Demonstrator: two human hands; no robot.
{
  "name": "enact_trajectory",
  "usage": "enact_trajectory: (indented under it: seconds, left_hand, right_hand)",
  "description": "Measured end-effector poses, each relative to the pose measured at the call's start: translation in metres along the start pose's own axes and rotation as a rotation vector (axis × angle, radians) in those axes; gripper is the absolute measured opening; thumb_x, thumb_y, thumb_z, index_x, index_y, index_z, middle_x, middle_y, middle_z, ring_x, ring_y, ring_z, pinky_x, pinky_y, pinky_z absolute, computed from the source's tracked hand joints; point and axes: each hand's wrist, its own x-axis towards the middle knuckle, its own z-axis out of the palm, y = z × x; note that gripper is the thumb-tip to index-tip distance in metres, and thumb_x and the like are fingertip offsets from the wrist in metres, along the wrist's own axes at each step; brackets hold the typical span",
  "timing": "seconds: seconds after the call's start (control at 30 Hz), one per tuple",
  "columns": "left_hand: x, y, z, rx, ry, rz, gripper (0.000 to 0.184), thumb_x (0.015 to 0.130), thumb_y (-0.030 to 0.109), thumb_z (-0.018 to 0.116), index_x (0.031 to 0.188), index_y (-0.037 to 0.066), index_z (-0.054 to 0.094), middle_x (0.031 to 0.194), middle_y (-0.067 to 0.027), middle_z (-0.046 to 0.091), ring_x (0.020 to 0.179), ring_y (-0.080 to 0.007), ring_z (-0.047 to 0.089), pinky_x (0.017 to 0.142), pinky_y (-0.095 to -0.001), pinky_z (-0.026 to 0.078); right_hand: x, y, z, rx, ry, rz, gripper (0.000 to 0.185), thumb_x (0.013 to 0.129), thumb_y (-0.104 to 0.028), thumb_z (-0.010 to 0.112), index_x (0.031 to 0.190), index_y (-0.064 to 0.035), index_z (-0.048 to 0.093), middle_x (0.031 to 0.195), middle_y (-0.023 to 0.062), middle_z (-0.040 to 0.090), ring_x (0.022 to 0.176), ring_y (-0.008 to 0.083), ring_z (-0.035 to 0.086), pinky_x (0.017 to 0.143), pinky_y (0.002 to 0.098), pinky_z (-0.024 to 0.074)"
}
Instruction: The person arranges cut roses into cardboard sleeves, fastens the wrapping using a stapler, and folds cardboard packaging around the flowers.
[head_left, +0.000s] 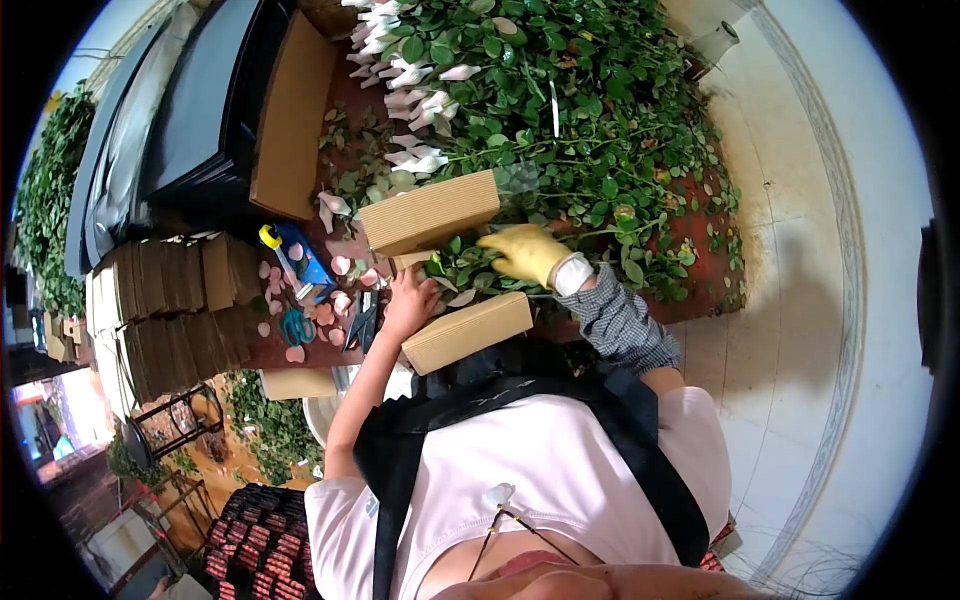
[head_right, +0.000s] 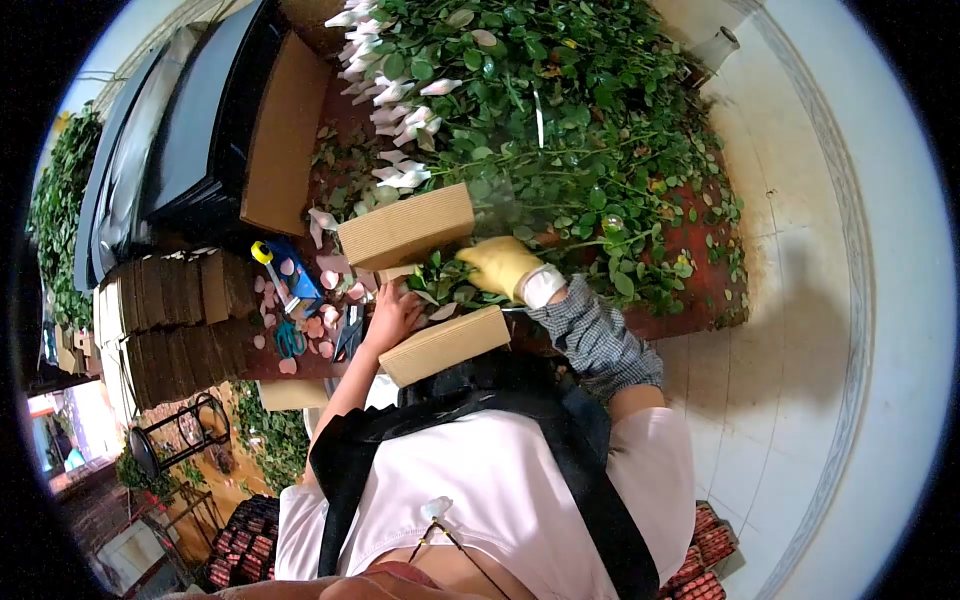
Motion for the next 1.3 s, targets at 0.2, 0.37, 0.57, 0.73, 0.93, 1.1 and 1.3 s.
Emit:
enact_trajectory:
  seconds: [0.2, 0.37, 0.57, 0.73, 0.93, 1.1, 1.3]
  left_hand:
    - [-0.002, 0.000, 0.000, -0.138, 0.003, -0.074, 0.023, 0.079, 0.015, 0.072, 0.097, 0.003, 0.065, 0.133, -0.0238, 0.046, 0.119, -0.0439, 0.047, 0.098, -0.0515, 0.041]
    - [0.000, 0.009, -0.012, -0.009, 0.000, -0.080, 0.022, 0.077, 0.021, 0.074, 0.094, 0.008, 0.068, 0.126, -0.0167, 0.053, 0.114, -0.0357, 0.053, 0.097, -0.0471, 0.042]
    - [0.005, 0.009, -0.015, 0.093, -0.038, -0.076, 0.023, 0.077, 0.029, 0.073, 0.092, 0.012, 0.072, 0.117, -0.0112, 0.057, 0.109, -0.0296, 0.056, 0.100, -0.0478, 0.038]
    - [0.007, 0.008, -0.014, 0.122, -0.050, -0.030, 0.026, 0.078, 0.031, 0.072, 0.094, 0.011, 0.071, 0.116, -0.0109, 0.057, 0.110, -0.0288, 0.056, 0.103, -0.0479, 0.036]
    - [0.008, 0.011, -0.015, 0.079, -0.060, -0.068, 0.029, 0.076, 0.028, 0.074, 0.098, 0.011, 0.070, 0.115, -0.0119, 0.057, 0.109, -0.0305, 0.054, 0.102, -0.0473, 0.037]
    - [0.009, 0.011, -0.016, 0.113, -0.080, -0.055, 0.028, 0.075, 0.026, 0.074, 0.098, 0.011, 0.070, 0.116, -0.0120, 0.057, 0.109, -0.0306, 0.055, 0.103, -0.0477, 0.036]
    - [0.005, 0.013, -0.015, 0.095, -0.057, -0.060, 0.027, 0.075, 0.025, 0.074, 0.096, 0.009, 0.070, 0.115, -0.0134, 0.057, 0.109, -0.0315, 0.054, 0.105, -0.0482, 0.035]
  right_hand:
    - [0.074, -0.036, 0.041, -0.278, 0.039, -0.352, 0.041, 0.085, -0.007, 0.060, 0.125, -0.0146, 0.061, 0.113, 0.0098, 0.069, 0.100, 0.0284, 0.067, 0.085, 0.0390, 0.0538]
    - [0.097, -0.018, 0.079, -0.474, -0.133, -0.211, 0.029, 0.091, -0.018, 0.056, 0.117, -0.0124, 0.067, 0.104, 0.0100, 0.072, 0.092, 0.0282, 0.070, 0.078, 0.0404, 0.0553]
    - [0.059, 0.002, 0.067, -0.359, -0.052, -0.109, 0.021, 0.087, -0.028, 0.061, 0.086, -0.0123, 0.075, 0.084, 0.0088, 0.073, 0.081, 0.0296, 0.070, 0.070, 0.0423, 0.0543]
    - [0.024, 0.028, 0.054, -0.349, 0.104, 0.096, 0.016, 0.081, -0.025, 0.066, 0.084, -0.0103, 0.073, 0.087, 0.0097, 0.072, 0.083, 0.0289, 0.069, 0.071, 0.0427, 0.0542]
    - [-0.009, 0.025, 0.065, -0.316, 0.035, 0.294, 0.017, 0.083, -0.028, 0.067, 0.086, -0.0118, 0.073, 0.087, 0.0090, 0.072, 0.086, 0.0294, 0.069, 0.073, 0.0420, 0.0543]
    - [-0.013, 0.031, 0.083, -0.294, 0.117, 0.324, 0.012, 0.082, -0.023, 0.067, 0.083, -0.0132, 0.074, 0.085, 0.0076, 0.072, 0.085, 0.0288, 0.070, 0.071, 0.0422, 0.0552]
    - [-0.059, 0.088, 0.042, -0.518, 0.577, 0.400, 0.011, 0.075, -0.013, 0.062, 0.066, -0.0128, 0.069, 0.069, 0.0086, 0.067, 0.067, 0.0276, 0.067, 0.055, 0.0407, 0.0524]
